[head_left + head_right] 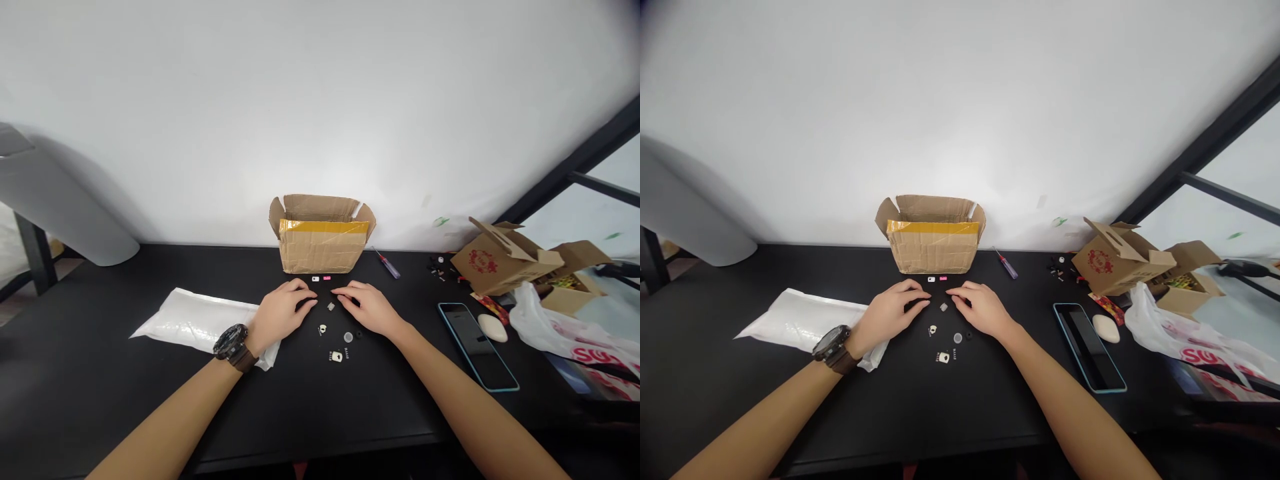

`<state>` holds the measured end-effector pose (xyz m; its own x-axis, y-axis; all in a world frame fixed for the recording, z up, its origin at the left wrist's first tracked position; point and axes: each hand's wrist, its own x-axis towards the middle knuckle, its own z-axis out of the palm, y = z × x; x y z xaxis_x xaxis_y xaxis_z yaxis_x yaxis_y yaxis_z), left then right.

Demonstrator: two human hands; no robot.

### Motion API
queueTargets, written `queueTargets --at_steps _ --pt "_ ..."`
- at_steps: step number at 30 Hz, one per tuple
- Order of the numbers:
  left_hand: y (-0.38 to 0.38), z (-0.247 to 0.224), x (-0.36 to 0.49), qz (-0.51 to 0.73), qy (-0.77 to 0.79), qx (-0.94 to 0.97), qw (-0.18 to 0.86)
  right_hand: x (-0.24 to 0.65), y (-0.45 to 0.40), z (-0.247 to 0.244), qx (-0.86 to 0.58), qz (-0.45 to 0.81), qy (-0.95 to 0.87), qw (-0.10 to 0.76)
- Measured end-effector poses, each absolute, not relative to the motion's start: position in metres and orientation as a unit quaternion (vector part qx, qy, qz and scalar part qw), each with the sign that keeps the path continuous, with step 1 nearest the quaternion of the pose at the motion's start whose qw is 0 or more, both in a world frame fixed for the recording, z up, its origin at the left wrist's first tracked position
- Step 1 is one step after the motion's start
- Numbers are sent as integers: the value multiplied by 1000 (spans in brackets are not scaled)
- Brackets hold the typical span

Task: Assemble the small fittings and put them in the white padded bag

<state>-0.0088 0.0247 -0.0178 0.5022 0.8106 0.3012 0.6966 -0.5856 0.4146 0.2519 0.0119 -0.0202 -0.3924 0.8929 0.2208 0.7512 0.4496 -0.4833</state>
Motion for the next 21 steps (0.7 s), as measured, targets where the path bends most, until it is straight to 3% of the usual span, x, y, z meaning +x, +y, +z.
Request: queueTargets --at_steps 7,21 --pt "21 -12 -1 243 377 883 139 253 16 -21 -515 205 -786 274" --pt "20 -7 2 167 331 929 12 254 17 -23 -513 245 -761 312"
